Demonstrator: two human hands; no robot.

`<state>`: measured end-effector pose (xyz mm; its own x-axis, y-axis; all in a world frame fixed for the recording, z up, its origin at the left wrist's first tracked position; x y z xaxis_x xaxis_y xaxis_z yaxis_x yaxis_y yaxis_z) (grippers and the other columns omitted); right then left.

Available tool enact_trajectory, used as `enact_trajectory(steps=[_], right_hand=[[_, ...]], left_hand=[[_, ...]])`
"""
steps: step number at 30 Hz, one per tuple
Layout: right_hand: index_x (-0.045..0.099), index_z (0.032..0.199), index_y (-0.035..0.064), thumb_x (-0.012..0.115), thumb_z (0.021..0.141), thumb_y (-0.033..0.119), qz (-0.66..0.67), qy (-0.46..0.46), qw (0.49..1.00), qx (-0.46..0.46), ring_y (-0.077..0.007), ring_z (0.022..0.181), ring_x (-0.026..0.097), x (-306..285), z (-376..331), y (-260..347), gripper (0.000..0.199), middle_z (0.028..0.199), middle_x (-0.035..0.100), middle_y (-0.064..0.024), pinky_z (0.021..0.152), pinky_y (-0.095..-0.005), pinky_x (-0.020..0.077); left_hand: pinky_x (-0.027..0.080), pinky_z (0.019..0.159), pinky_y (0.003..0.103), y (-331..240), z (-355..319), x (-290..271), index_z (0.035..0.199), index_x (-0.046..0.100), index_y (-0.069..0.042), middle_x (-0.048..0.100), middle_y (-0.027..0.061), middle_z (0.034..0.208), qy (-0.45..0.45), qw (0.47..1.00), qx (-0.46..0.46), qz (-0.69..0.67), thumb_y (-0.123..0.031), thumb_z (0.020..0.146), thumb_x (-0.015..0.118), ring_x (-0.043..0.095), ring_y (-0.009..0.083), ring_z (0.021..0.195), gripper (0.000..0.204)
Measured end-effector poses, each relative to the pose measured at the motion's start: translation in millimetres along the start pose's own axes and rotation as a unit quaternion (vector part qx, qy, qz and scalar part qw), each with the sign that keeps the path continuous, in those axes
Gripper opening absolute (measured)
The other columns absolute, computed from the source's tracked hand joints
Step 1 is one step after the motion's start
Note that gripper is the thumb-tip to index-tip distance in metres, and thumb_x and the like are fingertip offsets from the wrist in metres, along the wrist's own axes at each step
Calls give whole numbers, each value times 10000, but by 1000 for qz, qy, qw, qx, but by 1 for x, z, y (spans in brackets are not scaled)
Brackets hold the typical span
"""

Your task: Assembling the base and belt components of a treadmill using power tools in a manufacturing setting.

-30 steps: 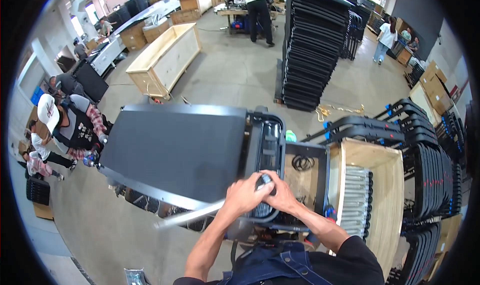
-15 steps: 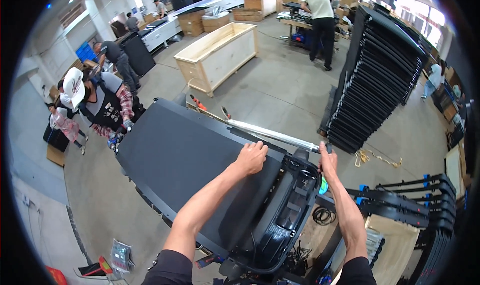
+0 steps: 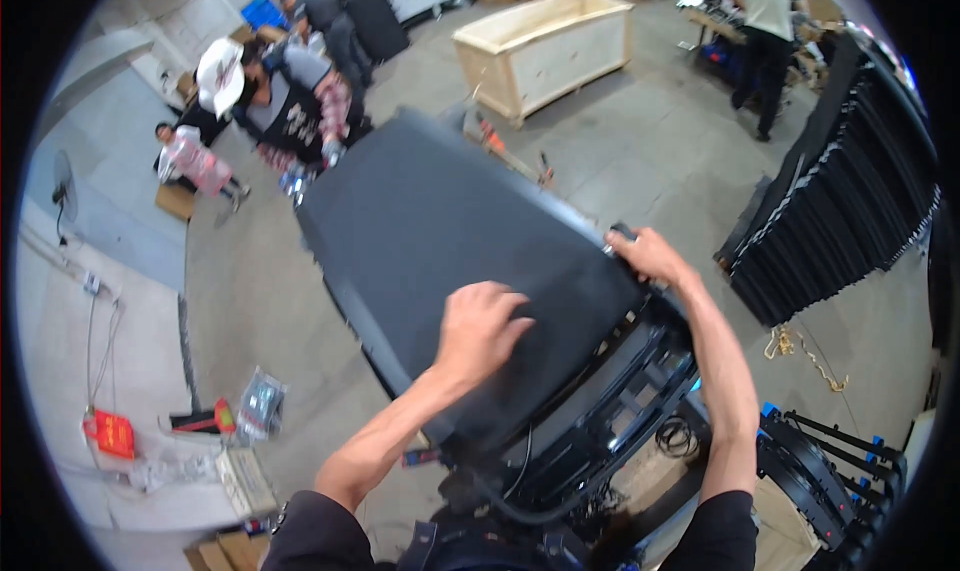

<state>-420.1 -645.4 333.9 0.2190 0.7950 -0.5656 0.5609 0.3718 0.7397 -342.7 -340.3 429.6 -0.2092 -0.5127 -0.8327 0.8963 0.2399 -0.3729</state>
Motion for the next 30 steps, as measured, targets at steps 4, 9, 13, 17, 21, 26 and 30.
enact_trajectory(steps=[4, 9, 13, 17, 21, 26, 30], right_hand=[[685, 1194, 43, 544, 955, 613, -69, 34, 995, -70, -211, 591, 631, 15, -6, 40, 634, 852, 691, -116, 513, -351, 518], [624, 1232, 33, 443, 1009, 597, -32, -20, 991, -125, -211, 569, 611, 28, -10, 31, 633, 820, 640, -117, 508, -347, 507], [626, 1176, -28, 508, 971, 638, 34, -76, 996, -17, -184, 606, 625, 10, -41, 1, 707, 778, 644, -117, 534, -327, 515], [685, 1069, -27, 684, 899, 601, 173, -73, 980, 59, -126, 640, 594, 21, -48, -22, 650, 769, 643, -61, 581, -268, 499], [665, 771, 44, 693, 915, 517, 173, -137, 975, -16, -92, 563, 487, 16, -56, -28, 495, 631, 558, -2, 523, -288, 406], [662, 694, 20, 680, 894, 447, 113, -123, 986, 9, -95, 546, 486, -16, -128, -60, 471, 585, 550, -8, 519, -321, 384], [668, 694, 17, 700, 880, 416, 147, -189, 969, 58, -92, 540, 509, -13, -132, -111, 441, 581, 563, -13, 518, -314, 401]], left_hand=[[526, 740, 404, 47, -163, -60, 1057, 641, -24, 656, 125, 900, 78, 916, -383, -90, -117, 938, 658, 663, 289, 806, 152], [547, 784, 328, 37, -286, -23, 1192, 628, 34, 728, 117, 955, 105, 821, -458, -323, -96, 955, 647, 680, 156, 852, 271], [541, 718, 306, 17, -280, -16, 1072, 696, 48, 730, 99, 851, 42, 825, -484, -289, -108, 902, 715, 668, 147, 766, 232], [533, 662, 293, 30, -296, -11, 951, 700, 51, 709, 74, 778, 34, 848, -454, -271, -121, 880, 731, 650, 128, 708, 189], [534, 632, 269, 20, -300, -12, 935, 675, 74, 700, 92, 761, 43, 777, -501, -377, -115, 891, 731, 659, 137, 693, 202], [536, 660, 265, -28, -313, -19, 930, 683, 57, 703, 82, 776, 10, 782, -480, -398, -53, 856, 753, 653, 116, 702, 149], [556, 804, 349, -67, -276, -23, 1225, 675, -48, 693, 164, 1162, 197, 837, -446, -248, -279, 991, 651, 688, 225, 980, 330]])
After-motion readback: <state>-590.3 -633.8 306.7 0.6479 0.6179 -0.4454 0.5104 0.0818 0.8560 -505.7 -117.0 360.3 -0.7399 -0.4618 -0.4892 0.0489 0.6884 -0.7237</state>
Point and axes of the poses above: each hand's wrist, its own z-axis towards the middle knuckle, its own x-axis out of the palm, y = z × x, the point moved 6 cm from there along z, towards the middle knuckle
